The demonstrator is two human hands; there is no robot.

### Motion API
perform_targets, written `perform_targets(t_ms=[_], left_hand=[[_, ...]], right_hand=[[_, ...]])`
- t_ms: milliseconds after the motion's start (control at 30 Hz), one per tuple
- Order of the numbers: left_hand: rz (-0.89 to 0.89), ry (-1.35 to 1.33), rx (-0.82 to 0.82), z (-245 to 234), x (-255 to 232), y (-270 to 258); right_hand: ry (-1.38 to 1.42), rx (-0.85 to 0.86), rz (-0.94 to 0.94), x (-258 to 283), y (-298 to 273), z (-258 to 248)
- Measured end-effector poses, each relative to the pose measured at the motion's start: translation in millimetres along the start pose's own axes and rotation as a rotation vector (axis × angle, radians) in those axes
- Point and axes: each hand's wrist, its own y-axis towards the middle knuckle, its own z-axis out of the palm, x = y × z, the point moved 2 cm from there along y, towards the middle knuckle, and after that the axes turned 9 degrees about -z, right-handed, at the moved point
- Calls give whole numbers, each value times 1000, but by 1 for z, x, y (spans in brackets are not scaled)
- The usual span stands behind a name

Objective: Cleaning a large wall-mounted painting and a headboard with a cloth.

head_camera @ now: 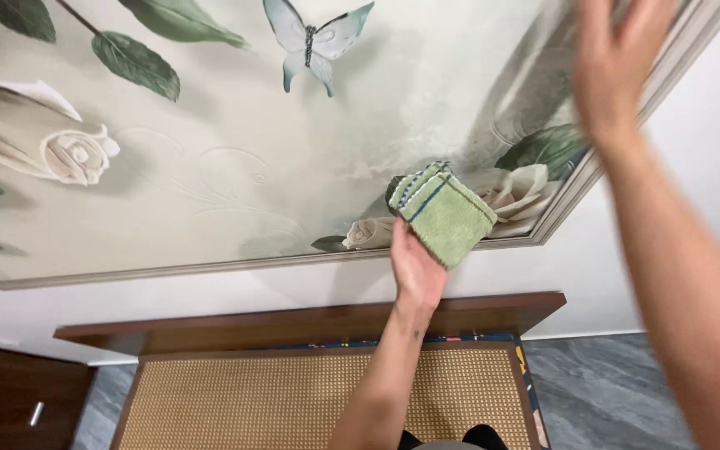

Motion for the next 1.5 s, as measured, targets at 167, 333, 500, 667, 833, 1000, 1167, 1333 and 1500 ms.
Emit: perform_targets(t_ms=[167, 333, 500, 667, 833, 1000, 1167, 1333, 1500], left_hand=[[6, 186, -22, 13, -16, -35], [-65, 243, -5, 12, -28, -42], [-67, 389, -22, 9, -42, -57], [-107, 301, 5, 12, -57, -74], [-53, 419, 7, -3, -58, -82], [-96, 361, -21, 8, -60, -91], [-100, 321, 68, 30, -62, -93], [-116, 272, 60, 29, -50, -82], [169, 619, 86, 68, -59, -90]], right_hand=[[298, 193, 600, 117, -95, 7], [679, 197, 1030, 154, -188, 21], [838, -14, 975, 209, -157, 25], [589, -29, 760, 233, -146, 24], [434, -17, 731, 248, -154, 25], [440, -71, 728, 255, -154, 17], [152, -25, 542, 255, -136, 5], [108, -11, 500, 242, -131, -8], [458, -56, 670, 218, -139, -20]])
